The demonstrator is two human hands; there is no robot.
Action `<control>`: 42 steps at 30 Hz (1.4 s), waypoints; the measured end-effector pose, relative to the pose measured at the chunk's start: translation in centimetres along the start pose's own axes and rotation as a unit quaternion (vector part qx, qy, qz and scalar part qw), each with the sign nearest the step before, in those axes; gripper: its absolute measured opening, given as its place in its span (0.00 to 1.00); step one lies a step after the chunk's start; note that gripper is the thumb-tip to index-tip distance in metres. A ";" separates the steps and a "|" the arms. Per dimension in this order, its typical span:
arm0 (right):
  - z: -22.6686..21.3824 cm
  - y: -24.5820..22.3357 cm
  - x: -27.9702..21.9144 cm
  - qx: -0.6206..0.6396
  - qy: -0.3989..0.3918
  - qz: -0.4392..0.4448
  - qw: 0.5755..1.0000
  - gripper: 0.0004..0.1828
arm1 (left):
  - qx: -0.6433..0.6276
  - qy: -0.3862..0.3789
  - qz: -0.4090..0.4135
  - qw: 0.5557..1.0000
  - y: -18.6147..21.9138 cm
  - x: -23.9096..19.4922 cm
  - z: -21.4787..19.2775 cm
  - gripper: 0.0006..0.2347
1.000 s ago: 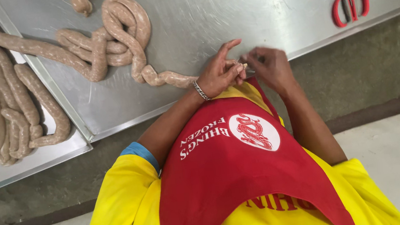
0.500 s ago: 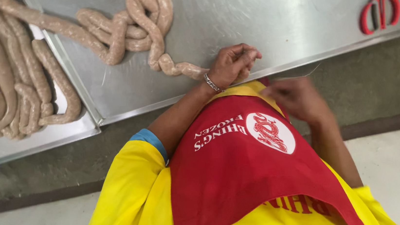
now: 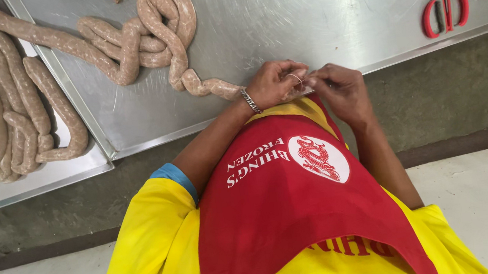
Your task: The person ties individual links in a long sausage casing by hand using string, uses scissors to cut the string, and places the finished links onto a scale.
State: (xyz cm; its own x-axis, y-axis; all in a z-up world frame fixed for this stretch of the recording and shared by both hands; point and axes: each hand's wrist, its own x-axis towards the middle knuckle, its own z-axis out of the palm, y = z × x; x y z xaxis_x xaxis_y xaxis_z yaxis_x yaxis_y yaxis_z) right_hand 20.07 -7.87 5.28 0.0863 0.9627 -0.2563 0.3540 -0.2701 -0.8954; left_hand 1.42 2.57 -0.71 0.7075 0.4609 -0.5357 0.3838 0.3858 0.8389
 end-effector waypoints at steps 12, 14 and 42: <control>0.4 -2.2 0.4 0.274 -0.122 -0.020 0.954 0.24 | 0.072 0.081 0.190 0.976 -0.1 1.2 -0.1 0.23; 0.5 -2.7 0.5 0.015 -0.079 0.054 0.995 0.19 | -0.088 0.047 0.021 0.995 0.7 0.7 -0.2 0.25; -2.3 0.9 1.0 0.227 0.082 0.076 0.967 0.04 | -0.090 -0.116 0.105 0.984 4.3 -1.4 0.4 0.31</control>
State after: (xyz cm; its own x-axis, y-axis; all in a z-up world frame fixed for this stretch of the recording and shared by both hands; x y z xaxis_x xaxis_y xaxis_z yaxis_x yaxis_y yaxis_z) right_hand 22.63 -7.14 5.08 0.2660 0.8901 -0.3700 -0.1161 -0.3515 -0.9290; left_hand 2.33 3.25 3.66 0.8843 0.3596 -0.2978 0.1172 0.4466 0.8870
